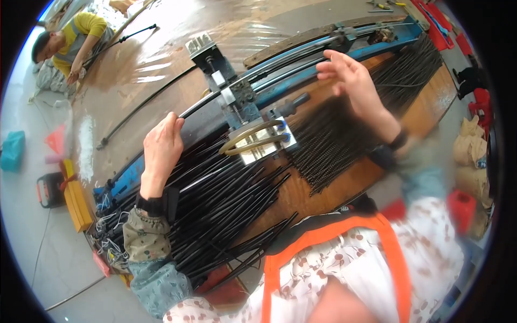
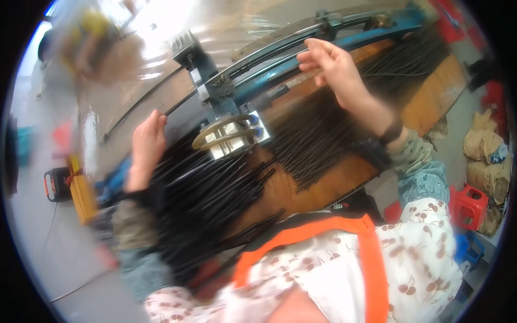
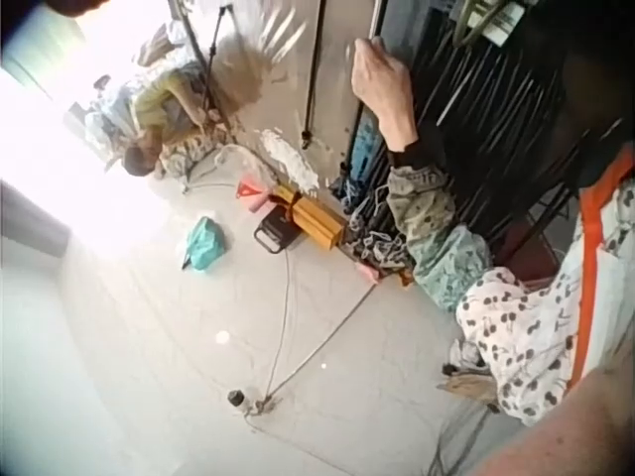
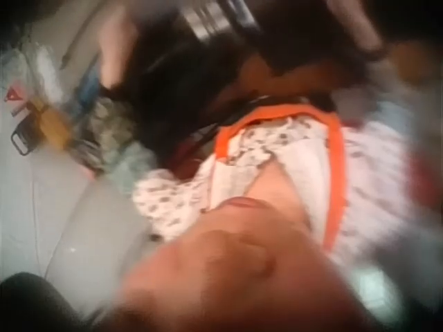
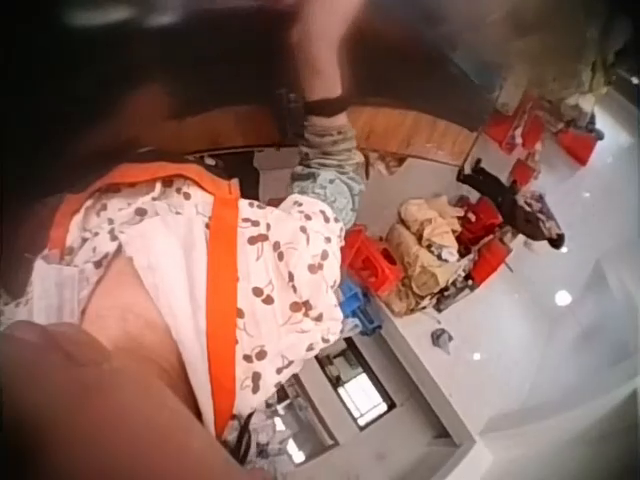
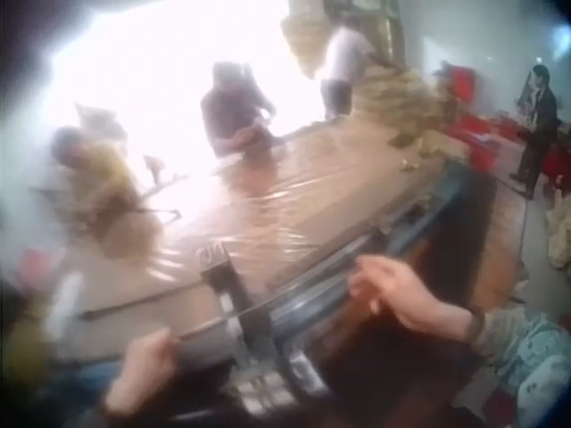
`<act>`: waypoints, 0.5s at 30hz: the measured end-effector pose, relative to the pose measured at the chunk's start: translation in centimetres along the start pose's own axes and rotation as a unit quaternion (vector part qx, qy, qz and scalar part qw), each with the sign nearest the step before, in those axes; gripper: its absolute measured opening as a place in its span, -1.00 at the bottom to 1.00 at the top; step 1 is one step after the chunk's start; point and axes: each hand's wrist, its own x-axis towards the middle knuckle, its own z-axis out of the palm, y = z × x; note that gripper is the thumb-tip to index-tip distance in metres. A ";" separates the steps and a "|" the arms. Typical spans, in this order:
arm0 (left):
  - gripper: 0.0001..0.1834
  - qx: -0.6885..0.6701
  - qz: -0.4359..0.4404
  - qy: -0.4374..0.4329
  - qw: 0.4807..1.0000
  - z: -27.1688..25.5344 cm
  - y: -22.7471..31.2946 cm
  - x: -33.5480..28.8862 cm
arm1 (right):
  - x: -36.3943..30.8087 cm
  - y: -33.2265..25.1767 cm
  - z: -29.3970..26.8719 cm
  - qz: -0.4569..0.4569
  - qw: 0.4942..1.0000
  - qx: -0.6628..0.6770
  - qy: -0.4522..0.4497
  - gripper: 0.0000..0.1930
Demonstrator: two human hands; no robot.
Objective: Processing and organizing black metal rods by feeding them into a manual mechanical jig.
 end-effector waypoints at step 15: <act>-0.79 -0.021 0.028 -0.028 0.999 -1.4 2.7 3.8 | 7.7 1.5 -8.2 0.120 0.904 0.409 0.037 -0.76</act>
